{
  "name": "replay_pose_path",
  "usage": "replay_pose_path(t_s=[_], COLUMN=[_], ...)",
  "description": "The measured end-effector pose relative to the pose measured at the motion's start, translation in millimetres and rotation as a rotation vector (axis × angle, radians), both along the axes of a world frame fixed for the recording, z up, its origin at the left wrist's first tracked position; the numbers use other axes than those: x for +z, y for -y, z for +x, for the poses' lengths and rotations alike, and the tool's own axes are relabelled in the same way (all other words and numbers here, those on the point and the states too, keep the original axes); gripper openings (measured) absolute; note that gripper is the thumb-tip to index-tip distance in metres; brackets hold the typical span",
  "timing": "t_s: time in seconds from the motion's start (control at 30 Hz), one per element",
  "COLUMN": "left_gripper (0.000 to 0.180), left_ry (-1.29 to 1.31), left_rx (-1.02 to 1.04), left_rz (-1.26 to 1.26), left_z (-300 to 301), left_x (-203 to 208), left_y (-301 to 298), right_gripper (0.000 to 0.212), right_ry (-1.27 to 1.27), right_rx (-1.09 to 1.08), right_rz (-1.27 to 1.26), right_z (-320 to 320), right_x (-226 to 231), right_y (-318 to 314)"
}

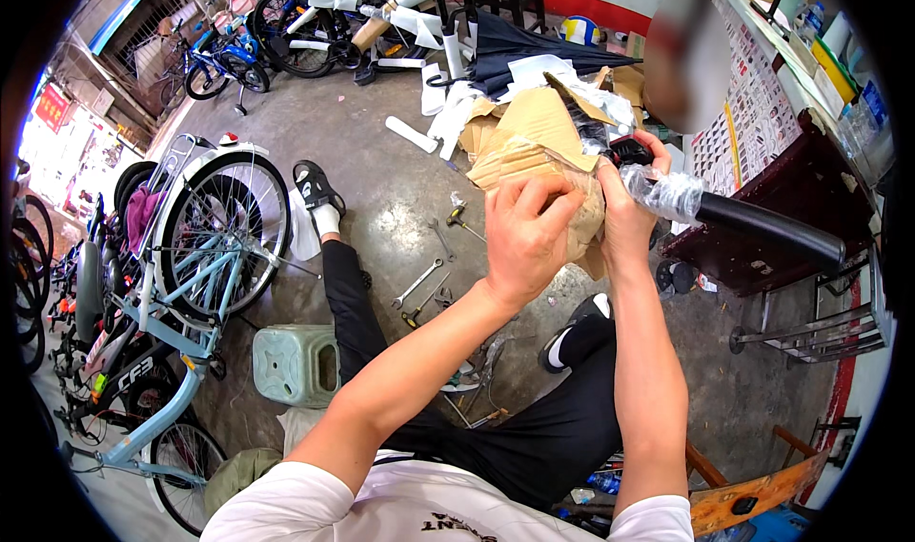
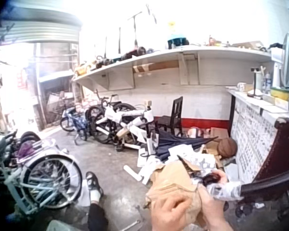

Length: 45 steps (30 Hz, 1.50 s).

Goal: The person removes cardboard and plastic packaging from a bicycle seat using scissors and their hands, then uses a screwdriver to adjust the seat assembly.

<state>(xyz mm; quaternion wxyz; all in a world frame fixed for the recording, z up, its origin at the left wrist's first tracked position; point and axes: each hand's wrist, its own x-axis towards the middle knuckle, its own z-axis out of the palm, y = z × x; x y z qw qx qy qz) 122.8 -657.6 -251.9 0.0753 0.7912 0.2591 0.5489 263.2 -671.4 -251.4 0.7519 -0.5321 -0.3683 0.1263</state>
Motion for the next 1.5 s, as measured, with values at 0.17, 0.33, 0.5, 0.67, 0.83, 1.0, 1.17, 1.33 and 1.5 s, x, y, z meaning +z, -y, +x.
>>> replay_pose_path(t_s=[0.17, 0.33, 0.5, 0.67, 0.83, 1.0, 1.17, 1.33, 1.5], left_gripper=[0.028, 0.028, 0.029, 0.031, 0.045, 0.058, 0.058, 0.053, 0.041], left_ry=[0.005, 0.027, 0.016, -0.276, -0.241, 0.575, 0.611, 0.820, 0.898], left_rx=[0.061, 0.032, 0.000, -0.360, -0.326, -0.354, -0.668, -0.577, -0.442], left_rz=[0.022, 0.017, 0.054, 0.330, 0.117, -1.294, -1.295, -1.224, -0.909], left_z=[3, 4, 1, -34, -69, -47, -14, 5, 15], left_x=[-1, 1, 3, 11, -7, -9, 16, 28, 24], left_y=[13, 18, 17, 3, 29, -9, -40, -38, -46], right_gripper=[0.050, 0.050, 0.051, 0.052, 0.052, 0.053, 0.057, 0.061, 0.076], right_ry=[0.001, -0.001, -0.054, -0.055, -0.448, -0.410, -0.378, -0.459, -0.786], right_rx=[-0.015, -0.007, 0.035, -0.005, 0.106, 0.106, 0.191, 0.262, 0.305], right_rz=[0.017, 0.032, 0.038, 0.050, 0.285, 0.298, 0.244, 0.306, -0.020], right_z=[-1, -3, -6, 4, 18, 18, -1, -2, 0], right_x=[2, 3, 3, 0, 11, 3, 4, -1, -51], right_y=[8, 12, 15, 15, 11, 10, 6, -4, -18])
